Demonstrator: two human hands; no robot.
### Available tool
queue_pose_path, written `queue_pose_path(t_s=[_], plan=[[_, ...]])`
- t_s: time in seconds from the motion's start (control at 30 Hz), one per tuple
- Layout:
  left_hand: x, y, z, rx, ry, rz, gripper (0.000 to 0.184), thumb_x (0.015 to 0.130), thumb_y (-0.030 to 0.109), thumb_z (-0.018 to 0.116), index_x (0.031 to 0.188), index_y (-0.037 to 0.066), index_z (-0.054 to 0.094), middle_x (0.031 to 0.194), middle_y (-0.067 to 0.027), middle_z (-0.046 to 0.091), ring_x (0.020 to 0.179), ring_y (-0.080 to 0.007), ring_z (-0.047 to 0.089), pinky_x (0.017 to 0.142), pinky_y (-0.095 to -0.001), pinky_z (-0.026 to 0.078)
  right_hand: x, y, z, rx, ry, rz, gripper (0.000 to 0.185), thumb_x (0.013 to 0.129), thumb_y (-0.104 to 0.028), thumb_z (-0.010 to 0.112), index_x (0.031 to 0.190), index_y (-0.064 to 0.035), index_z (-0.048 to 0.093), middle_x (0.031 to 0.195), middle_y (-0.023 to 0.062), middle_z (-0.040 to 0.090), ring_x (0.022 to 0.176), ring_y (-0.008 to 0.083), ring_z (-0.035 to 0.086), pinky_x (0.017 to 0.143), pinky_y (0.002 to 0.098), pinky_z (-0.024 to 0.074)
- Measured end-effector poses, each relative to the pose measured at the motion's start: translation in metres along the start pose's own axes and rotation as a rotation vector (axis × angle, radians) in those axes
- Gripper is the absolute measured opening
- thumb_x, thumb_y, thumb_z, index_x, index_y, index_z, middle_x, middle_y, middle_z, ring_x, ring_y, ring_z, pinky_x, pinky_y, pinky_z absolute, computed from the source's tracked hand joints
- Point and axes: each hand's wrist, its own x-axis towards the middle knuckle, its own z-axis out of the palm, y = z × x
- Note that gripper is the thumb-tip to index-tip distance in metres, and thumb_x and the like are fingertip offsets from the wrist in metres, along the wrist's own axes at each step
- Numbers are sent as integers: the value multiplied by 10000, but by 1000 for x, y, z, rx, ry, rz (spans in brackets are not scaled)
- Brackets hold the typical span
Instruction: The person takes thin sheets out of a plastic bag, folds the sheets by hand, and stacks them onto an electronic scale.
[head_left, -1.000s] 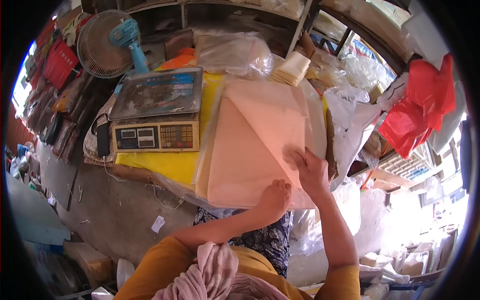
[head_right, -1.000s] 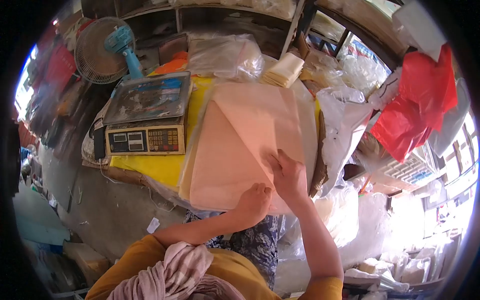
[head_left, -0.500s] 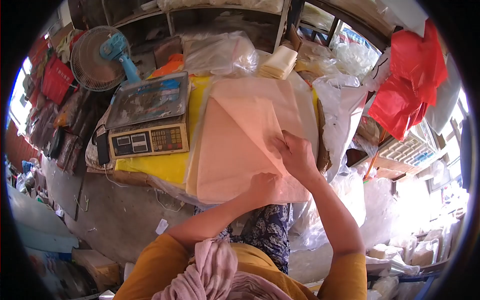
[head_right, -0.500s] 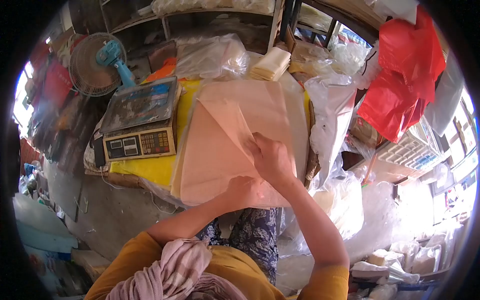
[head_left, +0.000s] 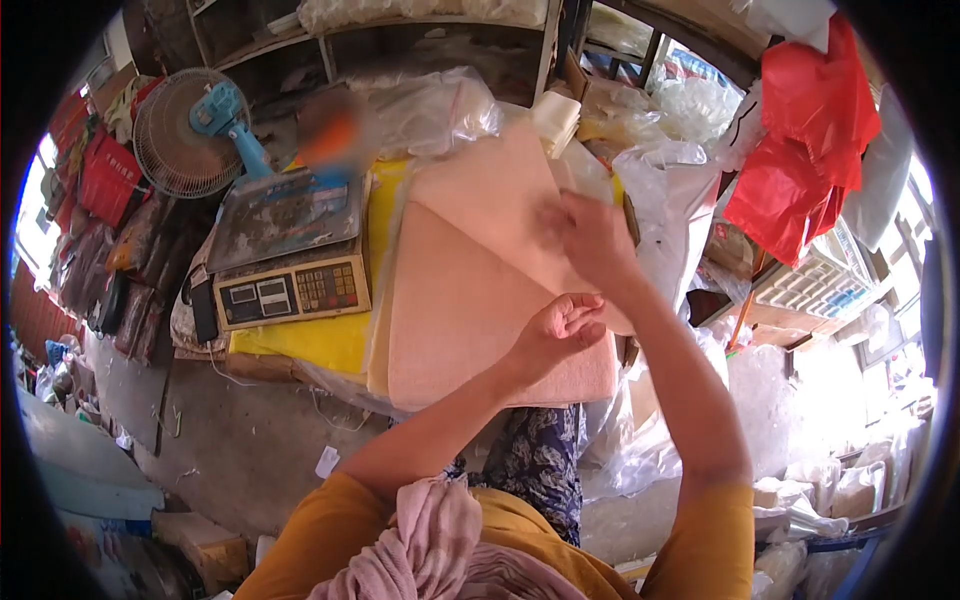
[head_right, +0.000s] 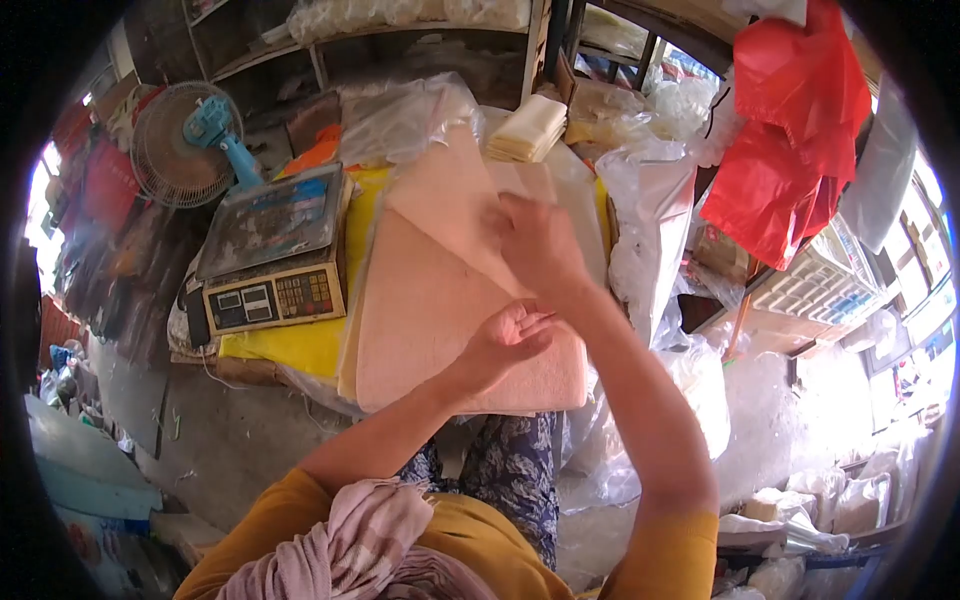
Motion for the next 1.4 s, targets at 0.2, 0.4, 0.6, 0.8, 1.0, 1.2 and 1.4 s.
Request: queue_pose_path(t_s=[0.2, 0.4, 0.6, 0.8, 1.0, 1.2, 1.4], plan=[[-30, 62, -58, 506, 227, 176, 661, 794, 153, 679, 1333, 34, 315, 1275, -124, 457, 1128, -217, 494, 947, -348, 412, 34, -60, -54, -391, 120, -429, 76, 776, -109, 551, 823, -51, 564, 744, 161, 606, 690, 341, 606, 587, 429, 479], [-67, 105, -105, 1051, 649, 802, 854, 784, 265, 682, 1432, 53, 168, 1411, -179, 315, 1298, -266, 329, 1079, -423, 234, -70, -77, -18, -632, 1, -722, 223, 633, -92, 560, 848, -45, 520, 726, 26, 479, 607, 135, 530, 477, 264, 439], [-82, 82, -153, 1561, 83, 623, 369, 751, 93, 601, 1118, 65, 579, 1248, -119, 513, 1222, -318, 422, 1049, -459, 289, -128, -45, 19, -531, -254, -654, 264, 667, -92, 564, 918, -18, 528, 826, 59, 534, 741, 161, 589, 554, 260, 486], [-124, 39, -146, 1520, -173, 510, 231, 744, 76, 591, 976, 74, 585, 1113, -64, 607, 1099, -266, 549, 965, -429, 425, -170, -49, 0, -305, -486, -535, 259, 681, -90, 569, 936, -57, 539, 812, 22, 564, 612, 139, 604, 486, 264, 490], [-183, 30, -107, 1385, -227, 210, 251, 763, 42, 564, 1003, 104, 601, 969, -71, 652, 986, -266, 607, 867, -408, 471, -168, -58, -42, -95, -623, -359, 258, 686, -83, 609, 943, -61, 590, 916, 48, 650, 744, 159, 646, 590, 274, 524], [-189, 48, -101, 1160, 396, 57, 137, 841, 89, 547, 964, 57, 597, 789, -149, 640, 742, -317, 634, 601, -368, 485, -176, 23, -110, 916, -82, 377, 454, 762, -143, 697, 1129, 82, 549, 1114, 174, 608, 1069, 271, 568, 971, 372, 412], [-136, 74, -101, 1142, 531, 67, 163, 867, 114, 571, 978, -5, 570, 681, -161, 620, 658, -338, 625, 569, -359, 482, -207, 49, -44, 584, 138, 735, 307, 716, -98, 708, 992, -19, 600, 997, 57, 605, 929, 126, 561, 792, 248, 450]])
